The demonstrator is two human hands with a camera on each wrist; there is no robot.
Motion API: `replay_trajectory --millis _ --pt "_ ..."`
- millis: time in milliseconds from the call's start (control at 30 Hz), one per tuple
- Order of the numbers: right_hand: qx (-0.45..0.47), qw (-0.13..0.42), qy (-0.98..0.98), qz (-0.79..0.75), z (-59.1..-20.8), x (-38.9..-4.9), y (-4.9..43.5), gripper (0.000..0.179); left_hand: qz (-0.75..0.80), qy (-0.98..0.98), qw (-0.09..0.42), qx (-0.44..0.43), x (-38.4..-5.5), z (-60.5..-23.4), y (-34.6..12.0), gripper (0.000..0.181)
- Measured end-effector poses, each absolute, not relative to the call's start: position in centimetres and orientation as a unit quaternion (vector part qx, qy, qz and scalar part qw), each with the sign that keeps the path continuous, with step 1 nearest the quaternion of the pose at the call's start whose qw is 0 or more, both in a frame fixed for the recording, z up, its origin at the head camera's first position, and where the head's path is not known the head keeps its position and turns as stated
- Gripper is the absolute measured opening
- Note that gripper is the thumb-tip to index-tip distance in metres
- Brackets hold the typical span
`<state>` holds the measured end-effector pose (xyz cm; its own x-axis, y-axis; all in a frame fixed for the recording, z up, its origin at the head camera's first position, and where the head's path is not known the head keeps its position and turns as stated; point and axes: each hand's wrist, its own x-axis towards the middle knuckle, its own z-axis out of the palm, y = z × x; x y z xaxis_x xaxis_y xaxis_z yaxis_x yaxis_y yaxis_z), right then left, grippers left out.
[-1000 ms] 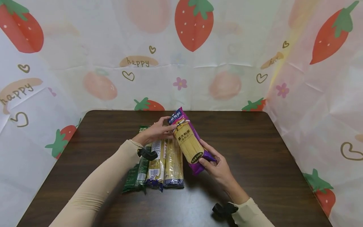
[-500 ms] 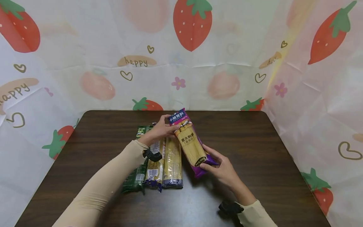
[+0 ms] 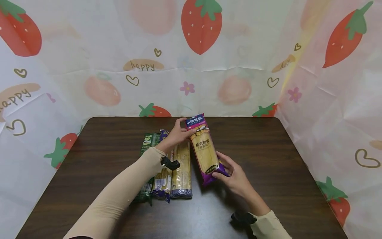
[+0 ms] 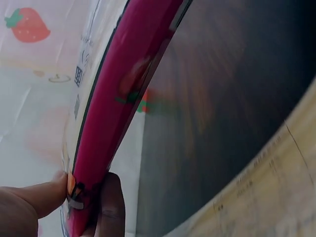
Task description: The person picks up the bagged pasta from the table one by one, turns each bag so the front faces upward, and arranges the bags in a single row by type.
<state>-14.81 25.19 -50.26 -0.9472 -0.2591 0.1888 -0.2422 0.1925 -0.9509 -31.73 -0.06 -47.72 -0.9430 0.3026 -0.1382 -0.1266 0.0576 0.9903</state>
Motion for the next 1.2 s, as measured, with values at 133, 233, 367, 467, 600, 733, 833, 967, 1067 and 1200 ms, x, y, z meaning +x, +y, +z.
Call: replay_trajectory --millis 133,233,367,467,600,733,833,967,1067,1200 --pt "-0.15 0.006 0.777 -0.612 -50.5 -14.8 25.2 0.074 0.681 0.71 0.168 0.062 -31.8 -48.1 0.8 0.09" --pt "-0.13 0.008 0.781 -0.61 -50.6 -14.9 25.3 0.073 0.665 0.723 0.172 0.069 -31.7 -48.2 1.5 0.091" --pt "-0.104 0.015 0.785 -0.611 -50.6 -15.3 25.5 0.072 0.666 0.722 0.174 0.069 -31.8 -48.3 2.3 0.09" --pt "-0.093 0.02 0.79 -0.605 -50.5 -15.6 25.7 0.072 0.667 0.72 0.183 0.065 -32.1 -48.7 2.8 0.091" --pt "-0.081 0.024 0.798 -0.596 -50.2 -15.8 25.9 0.071 0.649 0.73 0.203 0.064 -32.7 -49.2 3.4 0.092" --pt "-0.071 0.027 0.803 -0.591 -50.3 -16.0 26.1 0.071 0.647 0.727 0.219 0.067 -33.2 -49.4 4.1 0.093" --pt "-0.066 0.028 0.806 -0.588 -50.4 -16.1 26.2 0.071 0.656 0.716 0.23 0.07 -33.6 -49.7 4.6 0.096" --pt "-0.062 0.027 0.81 -0.583 -50.5 -16.3 26.4 0.072 0.659 0.708 0.24 0.076 -33.9 -49.6 5.0 0.097" --pt "-0.062 0.022 0.811 -0.581 -50.5 -16.6 26.5 0.071 0.66 0.706 0.242 0.082 -34.0 -49.5 5.2 0.097" --pt "-0.058 0.027 0.811 -0.582 -50.7 -16.9 26.6 0.071 0.658 0.707 0.244 0.086 -34.3 -49.7 5.3 0.097"
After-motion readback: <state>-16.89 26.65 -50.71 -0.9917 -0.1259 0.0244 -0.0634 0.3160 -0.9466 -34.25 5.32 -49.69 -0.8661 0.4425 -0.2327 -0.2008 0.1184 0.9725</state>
